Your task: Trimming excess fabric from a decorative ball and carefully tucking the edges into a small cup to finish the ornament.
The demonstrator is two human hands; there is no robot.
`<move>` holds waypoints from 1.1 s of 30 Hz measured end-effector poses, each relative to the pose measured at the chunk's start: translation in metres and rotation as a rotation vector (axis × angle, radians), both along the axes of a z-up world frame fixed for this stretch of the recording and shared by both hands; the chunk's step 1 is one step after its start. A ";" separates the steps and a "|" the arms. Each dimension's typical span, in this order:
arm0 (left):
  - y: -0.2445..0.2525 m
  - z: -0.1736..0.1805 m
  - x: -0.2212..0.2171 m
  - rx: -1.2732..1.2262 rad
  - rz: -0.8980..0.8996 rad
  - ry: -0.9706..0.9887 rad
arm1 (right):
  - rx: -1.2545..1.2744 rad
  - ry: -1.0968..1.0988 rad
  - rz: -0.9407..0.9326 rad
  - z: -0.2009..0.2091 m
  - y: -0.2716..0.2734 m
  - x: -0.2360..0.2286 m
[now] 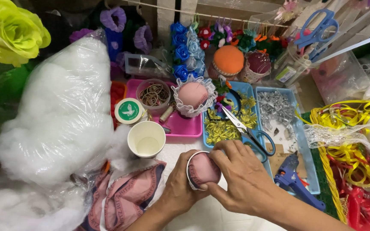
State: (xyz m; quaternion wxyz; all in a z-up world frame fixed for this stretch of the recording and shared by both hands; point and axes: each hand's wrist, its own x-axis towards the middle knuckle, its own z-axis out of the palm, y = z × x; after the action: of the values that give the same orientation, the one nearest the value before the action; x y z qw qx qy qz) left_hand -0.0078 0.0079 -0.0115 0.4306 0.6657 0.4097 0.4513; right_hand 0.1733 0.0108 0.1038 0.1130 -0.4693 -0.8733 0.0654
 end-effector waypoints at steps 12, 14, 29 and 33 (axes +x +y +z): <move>0.000 0.010 0.000 -0.084 0.030 0.048 | -0.090 0.102 0.056 0.027 0.007 0.019; 0.000 0.013 -0.001 -0.072 0.021 0.031 | -0.085 0.098 0.068 0.016 0.003 0.014; 0.001 0.006 -0.001 0.065 -0.065 0.030 | -0.343 0.265 0.029 0.021 0.001 0.017; -0.002 0.011 -0.005 0.048 -0.097 0.024 | -0.685 0.541 0.005 0.010 0.005 0.025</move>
State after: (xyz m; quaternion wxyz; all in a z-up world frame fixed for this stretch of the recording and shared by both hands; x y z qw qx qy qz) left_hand -0.0127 0.0061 -0.0005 0.4308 0.7003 0.3710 0.4317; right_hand 0.1981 0.0156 0.1138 0.1751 -0.4434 -0.7414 0.4722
